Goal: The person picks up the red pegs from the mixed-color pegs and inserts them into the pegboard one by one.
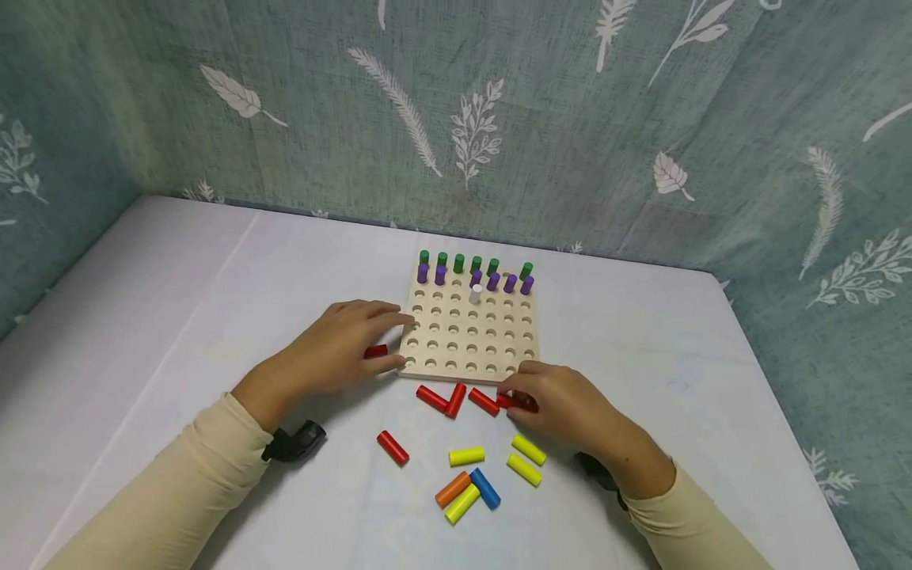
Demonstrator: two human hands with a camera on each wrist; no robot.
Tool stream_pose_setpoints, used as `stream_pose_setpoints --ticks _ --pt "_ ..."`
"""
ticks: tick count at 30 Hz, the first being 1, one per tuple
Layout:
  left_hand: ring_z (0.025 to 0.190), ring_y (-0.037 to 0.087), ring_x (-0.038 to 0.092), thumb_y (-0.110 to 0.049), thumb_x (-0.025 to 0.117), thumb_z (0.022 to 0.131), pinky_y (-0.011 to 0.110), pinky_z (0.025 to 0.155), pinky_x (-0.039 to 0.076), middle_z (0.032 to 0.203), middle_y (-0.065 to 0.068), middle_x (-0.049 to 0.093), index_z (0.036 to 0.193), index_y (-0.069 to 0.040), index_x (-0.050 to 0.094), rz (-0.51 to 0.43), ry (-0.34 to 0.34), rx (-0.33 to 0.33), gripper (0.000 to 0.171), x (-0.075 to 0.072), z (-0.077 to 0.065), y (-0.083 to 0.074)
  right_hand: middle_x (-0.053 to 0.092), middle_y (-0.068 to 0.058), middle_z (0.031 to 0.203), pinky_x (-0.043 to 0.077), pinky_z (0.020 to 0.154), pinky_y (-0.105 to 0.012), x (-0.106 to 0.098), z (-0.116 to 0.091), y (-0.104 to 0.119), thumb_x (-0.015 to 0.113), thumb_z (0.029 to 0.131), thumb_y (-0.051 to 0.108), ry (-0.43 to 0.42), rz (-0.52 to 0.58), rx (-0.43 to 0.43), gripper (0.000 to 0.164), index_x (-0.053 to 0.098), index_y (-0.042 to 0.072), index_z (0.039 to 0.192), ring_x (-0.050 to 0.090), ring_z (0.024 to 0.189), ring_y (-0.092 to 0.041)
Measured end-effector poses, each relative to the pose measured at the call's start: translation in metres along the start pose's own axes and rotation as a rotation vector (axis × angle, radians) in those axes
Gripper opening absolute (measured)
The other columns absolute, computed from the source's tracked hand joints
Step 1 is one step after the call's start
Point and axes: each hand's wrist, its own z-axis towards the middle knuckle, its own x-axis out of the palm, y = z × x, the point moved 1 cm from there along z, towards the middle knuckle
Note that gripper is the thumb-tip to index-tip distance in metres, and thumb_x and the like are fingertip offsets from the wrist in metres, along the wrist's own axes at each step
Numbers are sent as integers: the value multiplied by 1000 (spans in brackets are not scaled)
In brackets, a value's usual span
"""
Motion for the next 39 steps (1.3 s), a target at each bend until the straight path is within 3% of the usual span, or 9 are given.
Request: stream_pose_setpoints --ticks 5,16,21,39 --pt "142 36 43 -47 72 89 61 116 30 150 12 50 149 -26 49 -1 71 -45 68 4 0 3 63 7 86 46 64 -16 1 -2 -1 82 84 24 8 -25 -15 25 78 15 107 49 71 -5" --pt "142 40 42 -44 72 90 64 112 33 151 15 49 150 -27 48 -12 69 -65 66 9 -6 3 59 9 87 45 64 -17 2 0 2 77 85 21 36 -4 -19 17 75 16 101 50 72 -5" --pt "142 41 42 -43 72 90 64 112 33 153 15 47 151 -29 46 -33 60 -71 67 9 -3 1 55 10 82 43 60 -18 -2 -2 -1 76 85 21 0 9 -31 13 70 17 95 48 70 -5" --pt "143 41 41 -45 71 90 66 111 33 153 15 47 151 -30 45 -10 65 -76 68 7 -4 0 60 9 80 50 59 -20 -15 0 -18 75 85 13 -22 292 -1 18 63 17 98 55 71 -9"
